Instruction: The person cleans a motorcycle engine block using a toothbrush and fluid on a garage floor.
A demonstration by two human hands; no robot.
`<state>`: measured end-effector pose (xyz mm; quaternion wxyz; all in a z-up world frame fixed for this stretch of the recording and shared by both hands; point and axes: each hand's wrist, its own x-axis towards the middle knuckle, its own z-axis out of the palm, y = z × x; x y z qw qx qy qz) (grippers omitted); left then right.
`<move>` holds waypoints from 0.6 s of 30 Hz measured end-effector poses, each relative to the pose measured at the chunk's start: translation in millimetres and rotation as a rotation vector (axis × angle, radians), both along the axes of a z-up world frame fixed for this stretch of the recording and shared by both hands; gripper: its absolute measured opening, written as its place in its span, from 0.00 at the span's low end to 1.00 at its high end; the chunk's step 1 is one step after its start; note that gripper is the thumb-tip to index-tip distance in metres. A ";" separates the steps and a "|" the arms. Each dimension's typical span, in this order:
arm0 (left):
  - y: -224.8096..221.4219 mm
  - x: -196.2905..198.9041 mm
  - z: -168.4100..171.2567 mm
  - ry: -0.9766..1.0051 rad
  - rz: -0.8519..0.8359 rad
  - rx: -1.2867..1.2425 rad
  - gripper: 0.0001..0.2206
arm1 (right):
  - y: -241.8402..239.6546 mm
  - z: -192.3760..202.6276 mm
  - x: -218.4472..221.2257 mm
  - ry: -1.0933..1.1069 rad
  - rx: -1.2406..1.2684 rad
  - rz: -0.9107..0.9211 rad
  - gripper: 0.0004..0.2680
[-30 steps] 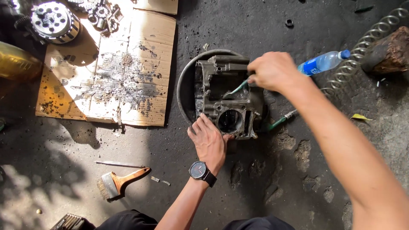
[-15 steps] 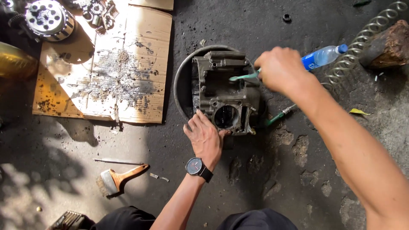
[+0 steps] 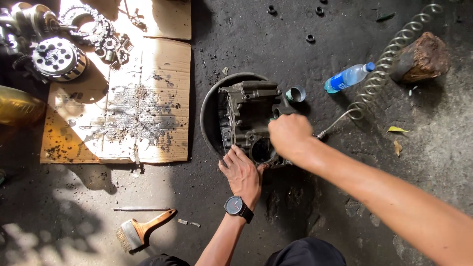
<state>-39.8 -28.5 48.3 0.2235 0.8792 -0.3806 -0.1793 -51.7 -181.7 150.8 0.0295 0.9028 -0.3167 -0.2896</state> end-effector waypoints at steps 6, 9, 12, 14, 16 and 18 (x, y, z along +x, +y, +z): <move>-2.8 -6.6 -10.0 0.003 0.026 -0.004 0.48 | 0.5 20.7 -17.9 -0.108 0.091 -0.018 0.07; -2.9 -11.4 -13.2 -0.038 0.001 0.003 0.48 | -8.4 13.3 -23.6 -0.046 0.022 -0.043 0.07; 0.7 -15.1 -15.4 -0.034 -0.041 0.032 0.48 | 19.5 9.4 -7.6 -0.089 0.143 -0.005 0.06; 2.3 -15.0 -14.4 -0.013 -0.037 0.006 0.48 | 28.6 17.5 -6.4 -0.151 0.168 0.006 0.06; 3.5 -13.9 -13.7 0.007 -0.030 -0.024 0.49 | 24.1 19.3 -13.4 -0.216 0.189 0.020 0.06; 4.7 -12.3 -15.0 -0.040 -0.022 -0.061 0.48 | 6.6 12.6 -28.8 -0.119 0.080 -0.026 0.05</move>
